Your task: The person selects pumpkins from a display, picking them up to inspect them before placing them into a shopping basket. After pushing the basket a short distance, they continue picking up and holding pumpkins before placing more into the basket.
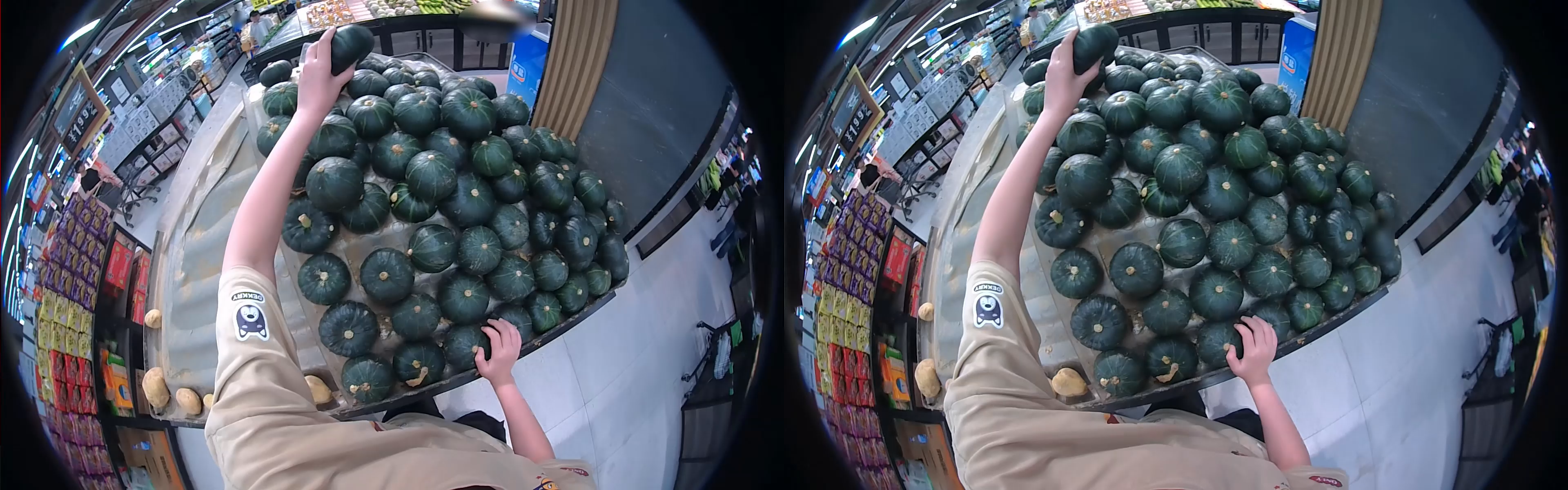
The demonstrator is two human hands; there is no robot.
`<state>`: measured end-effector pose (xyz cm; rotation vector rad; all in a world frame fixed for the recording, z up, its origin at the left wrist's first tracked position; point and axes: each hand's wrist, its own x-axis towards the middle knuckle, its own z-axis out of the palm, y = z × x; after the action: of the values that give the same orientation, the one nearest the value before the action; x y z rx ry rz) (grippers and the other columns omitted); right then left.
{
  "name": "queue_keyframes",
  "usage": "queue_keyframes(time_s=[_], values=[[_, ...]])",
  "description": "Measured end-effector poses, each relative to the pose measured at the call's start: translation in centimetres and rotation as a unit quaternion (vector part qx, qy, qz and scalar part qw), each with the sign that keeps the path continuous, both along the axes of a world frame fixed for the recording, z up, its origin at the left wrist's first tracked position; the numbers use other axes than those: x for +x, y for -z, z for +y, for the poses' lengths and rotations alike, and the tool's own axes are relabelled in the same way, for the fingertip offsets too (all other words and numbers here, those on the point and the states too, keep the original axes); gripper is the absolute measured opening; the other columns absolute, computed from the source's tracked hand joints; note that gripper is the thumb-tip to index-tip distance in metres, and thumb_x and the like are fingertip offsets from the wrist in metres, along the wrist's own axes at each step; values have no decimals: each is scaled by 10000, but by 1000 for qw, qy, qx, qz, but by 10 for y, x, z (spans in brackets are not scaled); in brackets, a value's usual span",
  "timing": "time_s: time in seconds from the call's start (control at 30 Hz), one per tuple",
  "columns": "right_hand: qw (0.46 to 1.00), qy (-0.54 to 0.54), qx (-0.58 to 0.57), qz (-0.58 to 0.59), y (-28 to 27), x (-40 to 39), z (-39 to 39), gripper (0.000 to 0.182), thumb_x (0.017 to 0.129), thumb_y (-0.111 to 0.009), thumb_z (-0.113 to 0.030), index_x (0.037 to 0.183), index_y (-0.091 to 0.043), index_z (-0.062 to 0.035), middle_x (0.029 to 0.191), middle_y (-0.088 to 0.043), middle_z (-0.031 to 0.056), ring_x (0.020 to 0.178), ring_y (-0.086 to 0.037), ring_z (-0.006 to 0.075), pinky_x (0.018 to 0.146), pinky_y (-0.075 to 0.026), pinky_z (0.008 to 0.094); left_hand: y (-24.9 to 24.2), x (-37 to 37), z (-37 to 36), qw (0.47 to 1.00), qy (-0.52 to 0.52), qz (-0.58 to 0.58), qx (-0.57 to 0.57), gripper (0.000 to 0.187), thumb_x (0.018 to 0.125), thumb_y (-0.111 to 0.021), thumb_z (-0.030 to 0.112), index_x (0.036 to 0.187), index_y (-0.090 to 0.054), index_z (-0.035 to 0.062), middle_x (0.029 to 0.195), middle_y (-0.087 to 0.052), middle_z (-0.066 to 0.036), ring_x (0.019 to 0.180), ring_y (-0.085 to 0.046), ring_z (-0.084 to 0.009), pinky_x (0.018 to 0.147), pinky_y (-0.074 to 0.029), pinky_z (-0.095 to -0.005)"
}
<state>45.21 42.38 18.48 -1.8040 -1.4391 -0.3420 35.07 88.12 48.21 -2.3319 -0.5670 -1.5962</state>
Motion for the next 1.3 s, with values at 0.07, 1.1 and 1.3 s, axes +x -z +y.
queue_keyframes(time_s=[0.07, 1.1, 1.3], values=[[1000, -5, -4, 1, -2, 0, 1, 374, 627, -561, -228, 965, -567, -70, 1063, -549, 109, 1034, -496, 320, 878, -371, 439, -5, -10, -34, 992, 83, -81, -40, 627, 694, -720, 178, 1222, -409, 46, 1011, -551, -204, 905, -594, -344, 753, -486, -400], [853, -496, -78, 139, -96, -20, 60, 711, 596, -702, 20, 1228, -413, -131, 1338, -361, 120, 999, -563, 312, 768, -526, 338, 196, -108, -412, 525, 164, -360, -754, 433, 851, -489, 335, 1130, -476, 3, 923, -591, -99, 683, -635, -161, 456, -522, -244], [858, -490, -49, 145, -91, 3, 55, 641, 580, -742, -43, 1165, -487, -107, 1145, -542, 115, 989, -572, 288, 797, -505, 331, 202, -91, -411, 512, 196, -291, -784, 408, 897, -429, 340, 1085, -497, -17, 850, -606, -113, 609, -631, -170, 475, -506, -235]])
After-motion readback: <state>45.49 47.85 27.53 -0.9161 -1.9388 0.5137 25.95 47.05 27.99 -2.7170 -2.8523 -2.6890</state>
